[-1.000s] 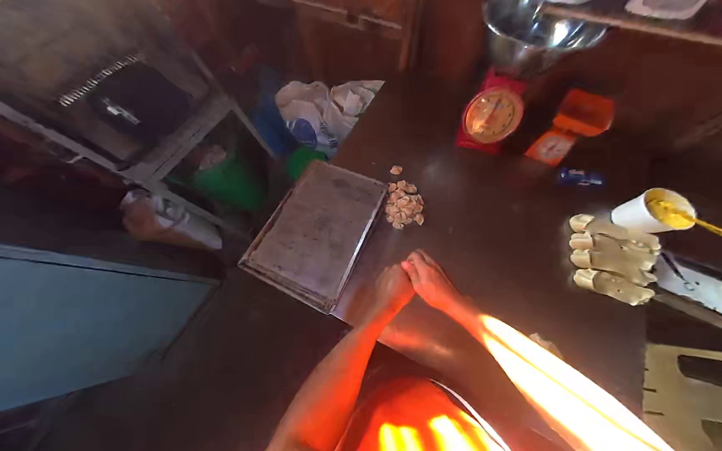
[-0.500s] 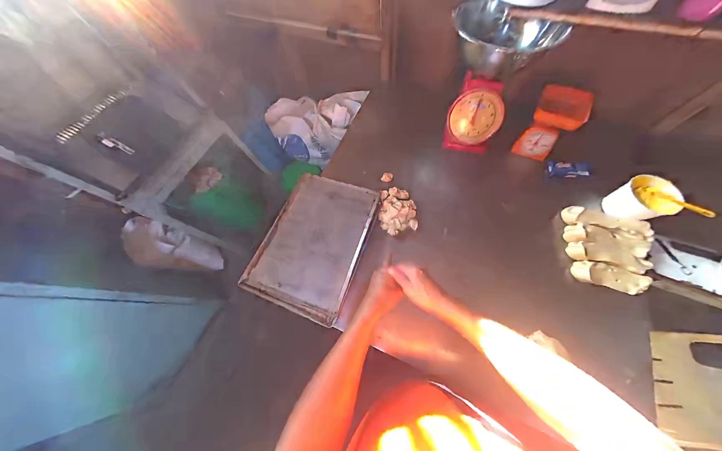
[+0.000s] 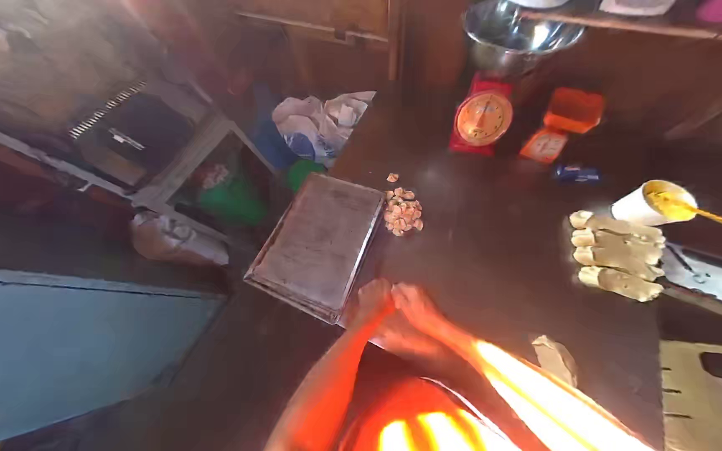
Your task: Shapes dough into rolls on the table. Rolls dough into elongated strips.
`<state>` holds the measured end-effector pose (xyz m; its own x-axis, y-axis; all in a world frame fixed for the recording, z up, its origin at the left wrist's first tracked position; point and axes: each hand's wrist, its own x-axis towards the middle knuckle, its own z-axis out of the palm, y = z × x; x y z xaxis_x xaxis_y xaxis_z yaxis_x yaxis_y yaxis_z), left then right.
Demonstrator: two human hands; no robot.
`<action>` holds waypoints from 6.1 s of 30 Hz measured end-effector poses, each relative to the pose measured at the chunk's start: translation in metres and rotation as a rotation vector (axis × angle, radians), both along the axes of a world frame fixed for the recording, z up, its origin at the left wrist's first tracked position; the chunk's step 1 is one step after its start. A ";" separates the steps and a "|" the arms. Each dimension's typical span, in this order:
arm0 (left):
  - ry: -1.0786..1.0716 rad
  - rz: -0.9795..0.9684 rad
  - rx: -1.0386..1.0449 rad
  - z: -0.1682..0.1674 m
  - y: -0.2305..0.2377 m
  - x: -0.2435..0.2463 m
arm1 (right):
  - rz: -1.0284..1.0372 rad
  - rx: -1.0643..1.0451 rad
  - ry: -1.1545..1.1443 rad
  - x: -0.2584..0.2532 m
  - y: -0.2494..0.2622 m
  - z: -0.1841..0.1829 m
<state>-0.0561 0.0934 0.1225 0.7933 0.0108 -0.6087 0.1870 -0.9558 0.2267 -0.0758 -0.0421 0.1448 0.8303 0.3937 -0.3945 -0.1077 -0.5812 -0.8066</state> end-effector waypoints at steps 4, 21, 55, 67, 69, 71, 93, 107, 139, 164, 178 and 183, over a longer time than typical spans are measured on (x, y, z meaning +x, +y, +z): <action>0.017 0.235 -0.116 -0.017 0.042 0.023 | 0.014 0.117 -0.259 -0.017 0.022 0.039; -0.031 -0.252 -0.309 0.014 -0.090 -0.002 | -0.472 -0.212 -0.411 -0.040 -0.076 -0.022; -0.098 0.013 -0.552 -0.087 -0.156 0.189 | -0.488 -0.295 -0.404 0.342 -0.228 -0.111; -0.068 -0.214 -0.279 -0.009 -0.219 0.201 | -0.462 -0.235 -0.528 0.167 -0.196 -0.046; -0.158 -0.208 -0.275 -0.006 -0.224 0.199 | -0.461 -0.297 -0.431 0.187 -0.199 -0.039; -0.192 -0.238 -0.209 -0.012 -0.227 0.198 | -0.516 -0.251 -0.314 0.199 -0.203 -0.046; 0.162 0.679 -0.895 -0.081 -0.122 0.137 | -0.672 -0.459 -0.436 0.400 -0.289 -0.173; 1.019 -0.204 -0.754 -0.026 -0.232 -0.016 | -1.170 -0.204 -0.219 -0.153 -0.171 -0.103; -0.401 -0.491 -0.302 -0.051 -0.122 -0.043 | -0.210 -0.084 -0.048 -0.051 -0.152 -0.047; -0.427 -0.564 -0.307 -0.132 -0.168 -0.032 | -1.096 0.185 -0.273 0.125 -0.296 -0.039; -0.017 0.494 -1.344 -0.036 -0.247 0.128 | -0.578 0.188 -0.269 0.124 -0.245 -0.067; 0.220 0.484 -1.262 -0.026 -0.254 0.109 | -0.769 -0.219 -0.369 0.088 -0.244 -0.063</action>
